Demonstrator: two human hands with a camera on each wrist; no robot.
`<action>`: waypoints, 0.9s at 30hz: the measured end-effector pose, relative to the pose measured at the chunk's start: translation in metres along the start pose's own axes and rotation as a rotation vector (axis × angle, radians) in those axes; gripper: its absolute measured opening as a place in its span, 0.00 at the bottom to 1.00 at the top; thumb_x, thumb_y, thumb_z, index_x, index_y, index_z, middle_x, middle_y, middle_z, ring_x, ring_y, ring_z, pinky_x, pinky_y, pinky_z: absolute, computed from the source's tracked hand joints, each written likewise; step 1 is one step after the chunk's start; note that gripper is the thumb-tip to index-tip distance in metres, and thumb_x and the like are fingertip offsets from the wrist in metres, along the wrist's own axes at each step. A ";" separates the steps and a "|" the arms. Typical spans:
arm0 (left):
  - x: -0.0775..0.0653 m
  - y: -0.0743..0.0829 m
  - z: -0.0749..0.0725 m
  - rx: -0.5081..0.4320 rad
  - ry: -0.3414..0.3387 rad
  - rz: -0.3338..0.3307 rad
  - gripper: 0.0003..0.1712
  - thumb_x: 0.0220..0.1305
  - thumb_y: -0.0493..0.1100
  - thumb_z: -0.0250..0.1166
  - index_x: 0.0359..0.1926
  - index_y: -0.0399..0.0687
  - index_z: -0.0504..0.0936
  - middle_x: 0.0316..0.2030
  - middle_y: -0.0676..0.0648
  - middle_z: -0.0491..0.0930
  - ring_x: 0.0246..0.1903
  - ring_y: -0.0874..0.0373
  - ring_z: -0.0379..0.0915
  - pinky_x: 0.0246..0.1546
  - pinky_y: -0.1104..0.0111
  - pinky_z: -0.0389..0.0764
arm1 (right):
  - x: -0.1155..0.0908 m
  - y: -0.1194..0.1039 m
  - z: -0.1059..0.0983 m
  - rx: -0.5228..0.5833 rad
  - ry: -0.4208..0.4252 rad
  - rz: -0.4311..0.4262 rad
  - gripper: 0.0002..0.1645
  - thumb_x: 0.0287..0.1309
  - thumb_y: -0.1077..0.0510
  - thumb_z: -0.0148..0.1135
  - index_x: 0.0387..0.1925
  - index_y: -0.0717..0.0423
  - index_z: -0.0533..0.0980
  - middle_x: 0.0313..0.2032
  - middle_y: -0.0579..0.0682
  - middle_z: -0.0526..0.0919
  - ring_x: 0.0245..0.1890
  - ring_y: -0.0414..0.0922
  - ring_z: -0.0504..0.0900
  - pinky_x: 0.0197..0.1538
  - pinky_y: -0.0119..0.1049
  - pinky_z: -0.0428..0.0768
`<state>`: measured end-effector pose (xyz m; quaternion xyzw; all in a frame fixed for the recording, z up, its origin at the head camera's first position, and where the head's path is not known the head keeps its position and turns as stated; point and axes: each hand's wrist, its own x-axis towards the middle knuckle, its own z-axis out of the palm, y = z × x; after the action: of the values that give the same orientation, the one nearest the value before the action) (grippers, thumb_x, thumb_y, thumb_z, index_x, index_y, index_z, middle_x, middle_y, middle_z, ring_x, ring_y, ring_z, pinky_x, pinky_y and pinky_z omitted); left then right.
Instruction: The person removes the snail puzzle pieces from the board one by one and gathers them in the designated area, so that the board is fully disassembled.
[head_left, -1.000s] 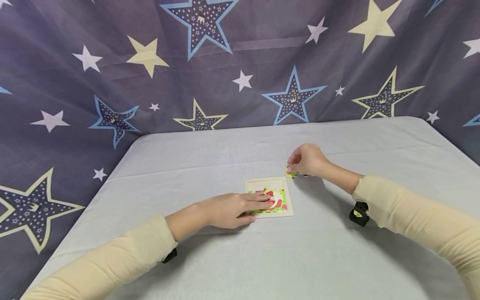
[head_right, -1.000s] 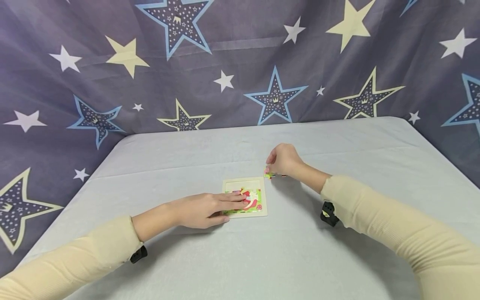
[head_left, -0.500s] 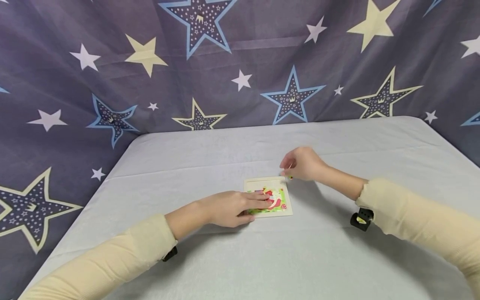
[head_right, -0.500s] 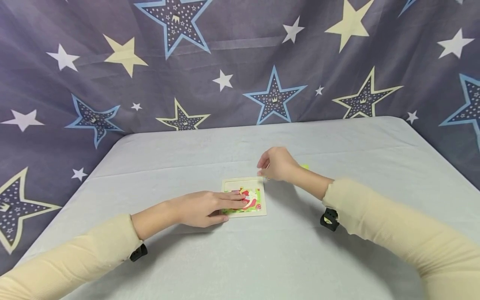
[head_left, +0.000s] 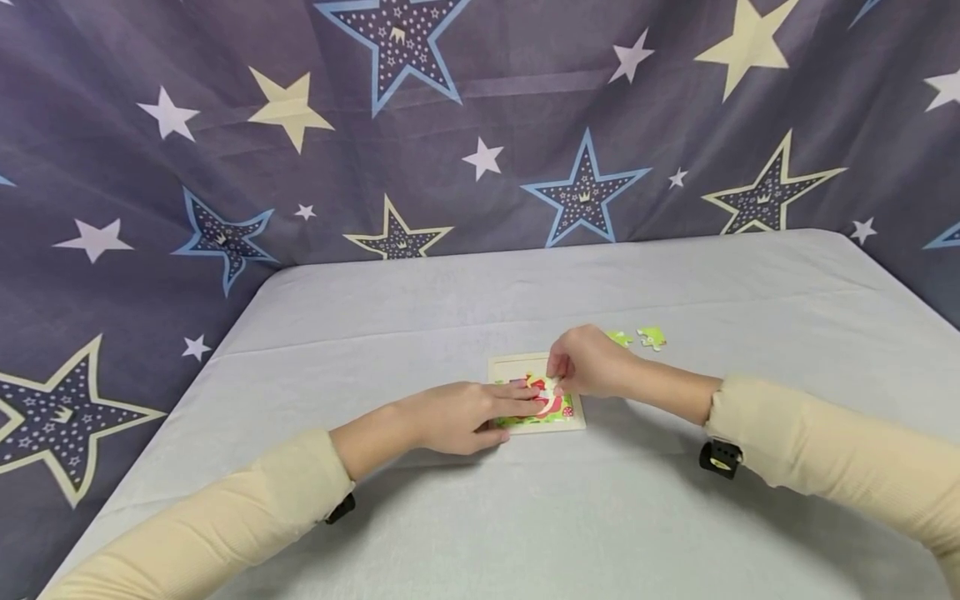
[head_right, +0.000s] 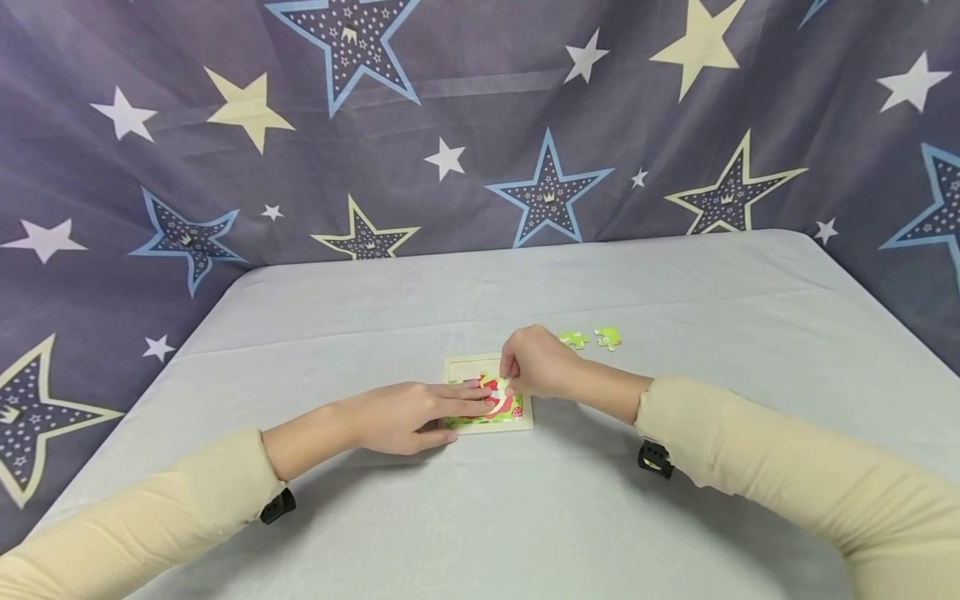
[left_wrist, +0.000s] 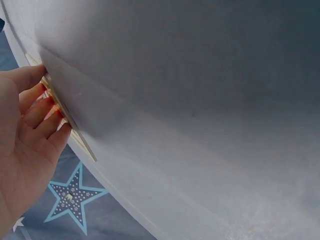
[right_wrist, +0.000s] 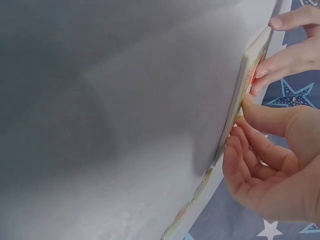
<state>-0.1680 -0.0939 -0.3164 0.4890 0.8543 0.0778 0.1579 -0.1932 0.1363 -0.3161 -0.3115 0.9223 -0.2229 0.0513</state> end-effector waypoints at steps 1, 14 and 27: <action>0.000 0.000 0.000 -0.002 -0.001 -0.002 0.29 0.70 0.45 0.54 0.71 0.59 0.63 0.72 0.54 0.61 0.73 0.60 0.53 0.71 0.62 0.63 | 0.001 0.000 0.000 0.001 -0.005 0.001 0.07 0.44 0.66 0.74 0.26 0.58 0.82 0.24 0.49 0.83 0.24 0.37 0.75 0.31 0.26 0.77; -0.001 0.002 -0.001 -0.037 -0.014 -0.029 0.29 0.71 0.45 0.54 0.71 0.59 0.62 0.72 0.53 0.61 0.73 0.59 0.53 0.72 0.62 0.61 | 0.002 0.000 -0.001 0.048 -0.040 0.063 0.09 0.43 0.67 0.74 0.26 0.58 0.79 0.26 0.49 0.83 0.27 0.38 0.76 0.34 0.28 0.78; 0.000 0.000 0.000 -0.028 -0.009 -0.021 0.29 0.71 0.46 0.53 0.71 0.60 0.63 0.70 0.56 0.63 0.73 0.60 0.53 0.73 0.62 0.60 | 0.004 0.004 -0.002 0.159 -0.091 0.179 0.12 0.44 0.65 0.74 0.30 0.57 0.78 0.26 0.48 0.79 0.27 0.39 0.73 0.33 0.26 0.73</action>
<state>-0.1678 -0.0936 -0.3161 0.4782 0.8575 0.0860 0.1694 -0.1987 0.1371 -0.3161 -0.2327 0.9225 -0.2756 0.1375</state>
